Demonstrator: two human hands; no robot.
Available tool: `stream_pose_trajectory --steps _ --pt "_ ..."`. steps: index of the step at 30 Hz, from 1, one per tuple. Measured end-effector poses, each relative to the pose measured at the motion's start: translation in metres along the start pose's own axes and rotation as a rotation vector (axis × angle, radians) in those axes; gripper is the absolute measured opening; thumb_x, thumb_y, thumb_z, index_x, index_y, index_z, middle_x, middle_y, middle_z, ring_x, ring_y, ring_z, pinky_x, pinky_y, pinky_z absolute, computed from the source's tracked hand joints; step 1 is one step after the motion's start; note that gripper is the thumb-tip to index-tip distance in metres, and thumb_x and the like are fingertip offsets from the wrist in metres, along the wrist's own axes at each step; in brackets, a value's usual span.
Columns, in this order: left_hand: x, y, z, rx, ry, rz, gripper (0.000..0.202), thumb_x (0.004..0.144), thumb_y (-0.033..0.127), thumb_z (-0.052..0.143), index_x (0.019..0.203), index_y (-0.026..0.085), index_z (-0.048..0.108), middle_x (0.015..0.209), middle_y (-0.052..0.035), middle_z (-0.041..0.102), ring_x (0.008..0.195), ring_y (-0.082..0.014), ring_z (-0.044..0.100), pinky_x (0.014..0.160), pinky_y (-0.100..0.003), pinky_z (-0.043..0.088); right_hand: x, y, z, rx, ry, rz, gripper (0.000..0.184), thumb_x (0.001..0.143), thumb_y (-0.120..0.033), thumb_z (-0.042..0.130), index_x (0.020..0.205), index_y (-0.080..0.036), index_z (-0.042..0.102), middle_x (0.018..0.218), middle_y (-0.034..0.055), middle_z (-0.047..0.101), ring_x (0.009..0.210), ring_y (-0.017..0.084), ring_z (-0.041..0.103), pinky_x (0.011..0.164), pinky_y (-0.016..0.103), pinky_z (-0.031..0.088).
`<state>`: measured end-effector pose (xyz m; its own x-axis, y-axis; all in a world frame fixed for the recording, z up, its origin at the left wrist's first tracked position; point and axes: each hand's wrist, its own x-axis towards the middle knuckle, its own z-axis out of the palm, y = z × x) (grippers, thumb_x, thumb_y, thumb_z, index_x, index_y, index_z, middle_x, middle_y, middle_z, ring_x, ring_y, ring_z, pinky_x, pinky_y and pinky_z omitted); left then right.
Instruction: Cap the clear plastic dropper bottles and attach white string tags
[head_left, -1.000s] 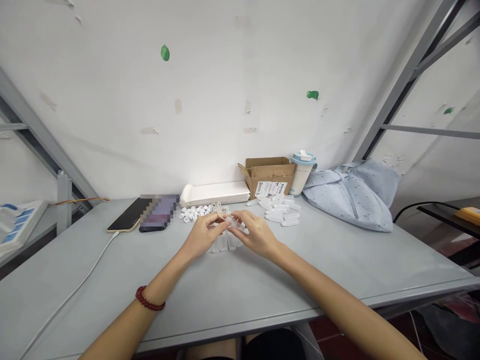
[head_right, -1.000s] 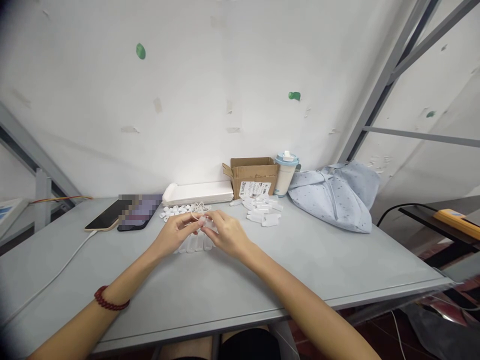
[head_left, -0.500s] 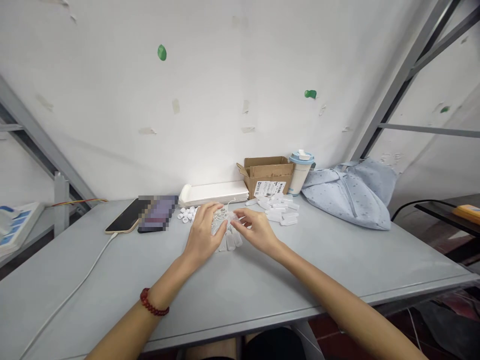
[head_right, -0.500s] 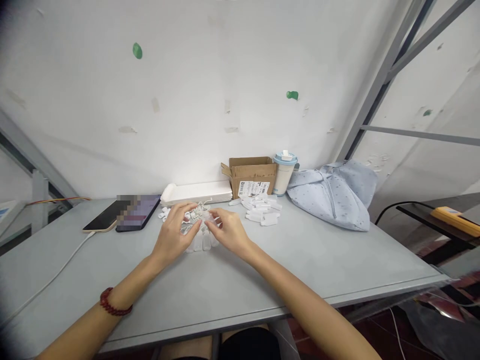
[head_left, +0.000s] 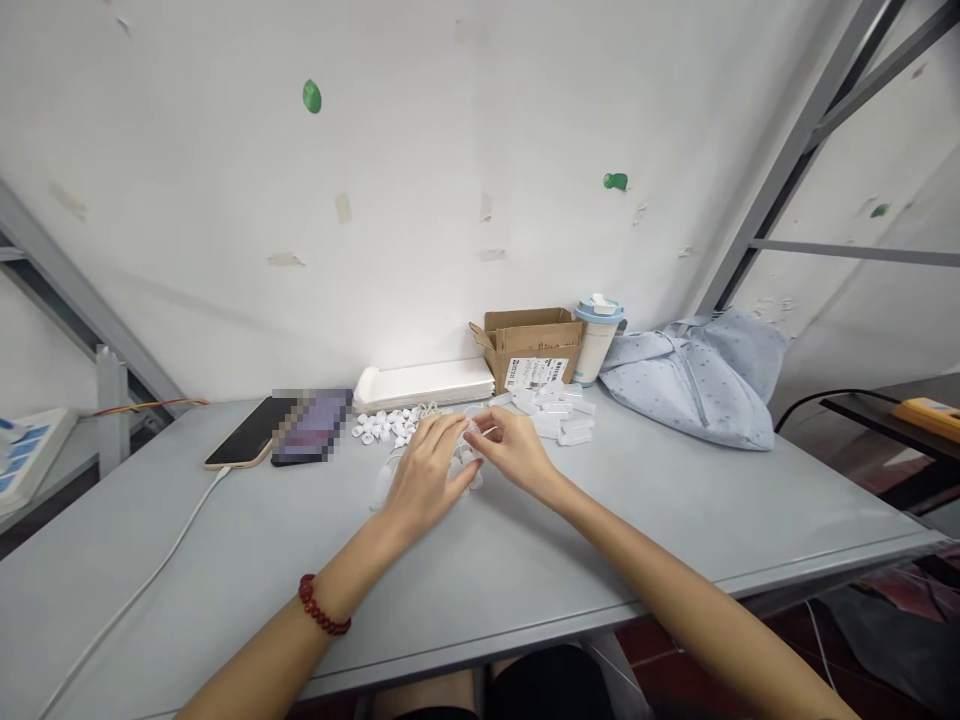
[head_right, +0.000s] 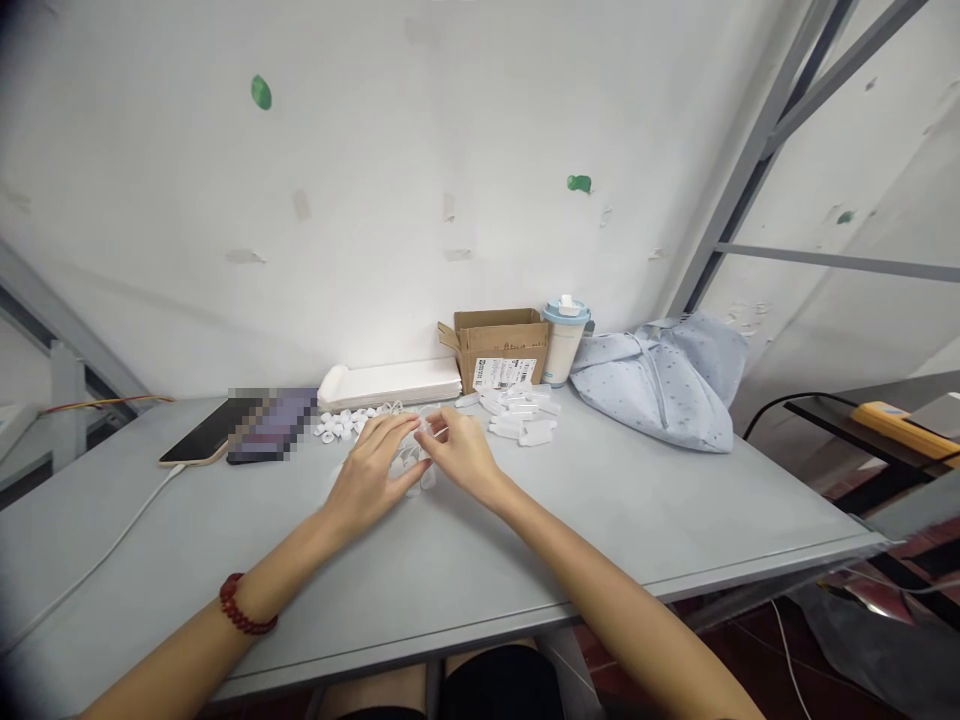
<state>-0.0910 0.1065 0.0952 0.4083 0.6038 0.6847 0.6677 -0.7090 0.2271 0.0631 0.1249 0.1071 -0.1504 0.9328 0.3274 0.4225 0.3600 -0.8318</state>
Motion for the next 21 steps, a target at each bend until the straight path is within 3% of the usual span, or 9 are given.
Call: stream_pose_trajectory --steps 5,13,21 --pt "0.0 0.004 0.005 -0.02 -0.069 -0.076 0.035 0.076 0.019 0.057 0.11 0.017 0.05 0.108 -0.01 0.058 0.107 -0.0275 0.049 0.089 -0.043 0.044 0.005 0.004 -0.006 -0.152 -0.111 0.005 0.013 0.077 -0.025 0.056 0.079 -0.013 0.062 0.076 0.0069 0.067 0.066 0.016 0.061 0.057 0.025 0.044" --pt "-0.004 0.007 0.009 -0.019 -0.258 -0.216 0.042 0.075 0.027 0.059 0.113 0.015 0.047 0.108 -0.0133 0.053 0.107 -0.0297 0.049 0.086 -0.044 0.044 0.005 -0.002 -0.015 -0.322 -0.289 0.031 0.016 0.074 -0.014 0.052 0.062 -0.014 0.063 0.05 0.0014 0.059 0.049 0.012 0.051 0.049 0.023 0.034" --pt "-0.004 0.009 0.007 -0.003 -0.327 -0.186 0.038 0.079 0.031 0.054 0.114 0.017 0.047 0.106 -0.0125 0.056 0.108 -0.0298 0.049 0.084 -0.043 0.044 0.006 0.007 -0.017 -0.274 -0.37 0.073 0.022 0.072 -0.015 0.05 0.054 -0.015 0.062 0.047 0.0019 0.061 0.046 0.013 0.052 0.051 0.023 0.039"
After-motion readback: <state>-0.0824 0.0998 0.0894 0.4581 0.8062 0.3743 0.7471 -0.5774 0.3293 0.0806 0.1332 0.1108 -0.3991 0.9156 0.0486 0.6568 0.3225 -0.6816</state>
